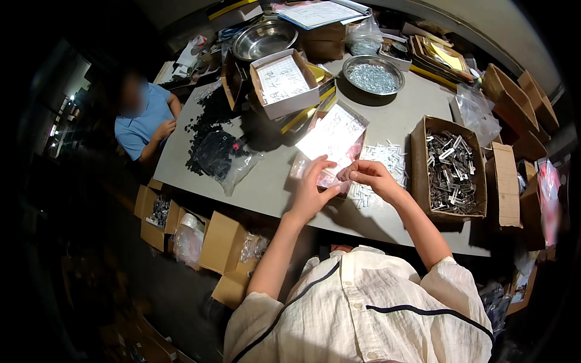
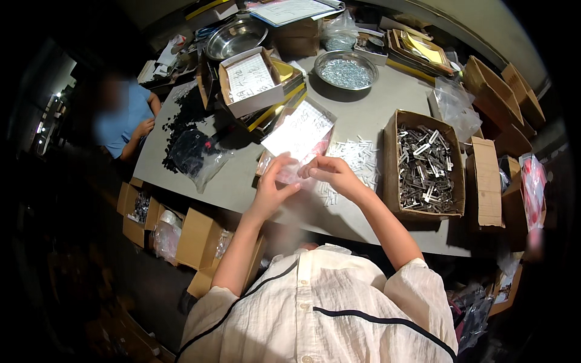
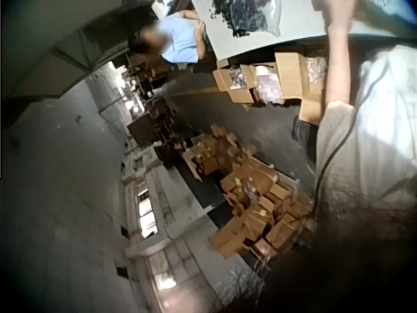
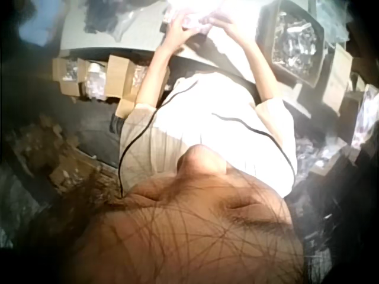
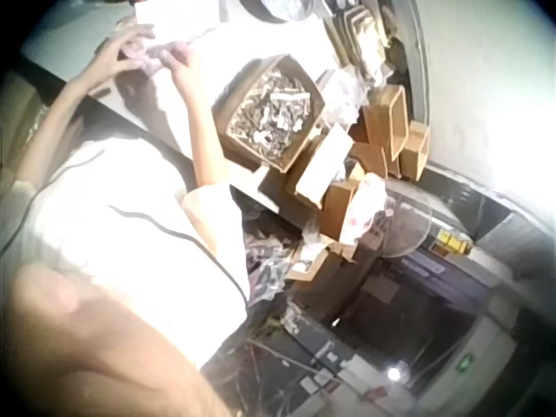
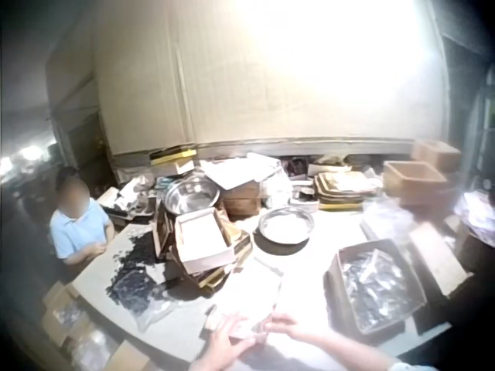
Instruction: The person repeatedly picks small metallic fasteners from a cardboard box, places them into a clear plastic bag, and sets the bag on the table. The person continues this cycle throughout the clip, handling the fasteners one at a time.
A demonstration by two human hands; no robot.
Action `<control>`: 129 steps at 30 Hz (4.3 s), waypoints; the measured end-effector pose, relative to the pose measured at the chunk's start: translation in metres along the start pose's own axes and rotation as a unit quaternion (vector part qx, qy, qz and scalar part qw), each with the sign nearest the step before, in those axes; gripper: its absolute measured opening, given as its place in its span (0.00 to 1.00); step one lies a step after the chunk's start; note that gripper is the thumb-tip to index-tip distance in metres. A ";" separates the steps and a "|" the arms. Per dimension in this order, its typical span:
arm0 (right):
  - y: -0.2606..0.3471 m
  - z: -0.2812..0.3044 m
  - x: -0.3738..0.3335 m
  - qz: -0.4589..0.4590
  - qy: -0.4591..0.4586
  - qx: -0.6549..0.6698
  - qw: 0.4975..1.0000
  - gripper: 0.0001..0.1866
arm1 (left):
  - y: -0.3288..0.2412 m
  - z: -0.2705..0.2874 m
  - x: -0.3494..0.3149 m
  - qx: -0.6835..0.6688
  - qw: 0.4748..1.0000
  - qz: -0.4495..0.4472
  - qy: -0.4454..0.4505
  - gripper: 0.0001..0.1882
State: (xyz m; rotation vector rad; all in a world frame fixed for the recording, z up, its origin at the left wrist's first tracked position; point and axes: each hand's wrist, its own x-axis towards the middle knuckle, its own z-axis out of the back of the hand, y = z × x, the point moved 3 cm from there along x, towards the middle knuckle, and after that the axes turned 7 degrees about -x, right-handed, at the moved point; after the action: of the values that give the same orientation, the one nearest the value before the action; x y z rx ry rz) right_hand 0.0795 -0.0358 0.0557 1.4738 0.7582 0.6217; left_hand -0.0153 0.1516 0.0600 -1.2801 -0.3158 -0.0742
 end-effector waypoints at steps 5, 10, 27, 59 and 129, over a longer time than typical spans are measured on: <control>-0.014 0.022 -0.022 0.002 -0.052 -0.022 0.998 0.13 | 0.016 -0.008 -0.007 -0.326 0.930 0.164 -0.040 0.12; -0.081 0.039 -0.039 0.005 -0.144 -0.499 0.855 0.26 | 0.025 -0.013 -0.017 -0.239 0.949 0.182 -0.092 0.11; -0.103 0.044 -0.073 0.028 -0.149 -0.708 0.690 0.08 | 0.007 -0.036 -0.031 0.040 0.983 0.135 -0.116 0.06; 0.012 0.051 -0.135 0.252 -0.098 -0.479 0.835 0.24 | -0.008 -0.153 -0.025 0.146 0.982 -0.106 0.065 0.16; 0.037 0.134 -0.147 -0.034 -0.158 -0.083 0.983 0.07 | -0.075 -0.196 0.046 0.120 0.959 -0.241 0.091 0.23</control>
State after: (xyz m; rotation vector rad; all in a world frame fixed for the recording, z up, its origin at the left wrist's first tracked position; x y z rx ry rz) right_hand 0.0927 -0.2337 0.0961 1.3465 0.4944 0.3768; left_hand 0.0485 -0.0506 0.0930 -0.9254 -0.4592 -0.5506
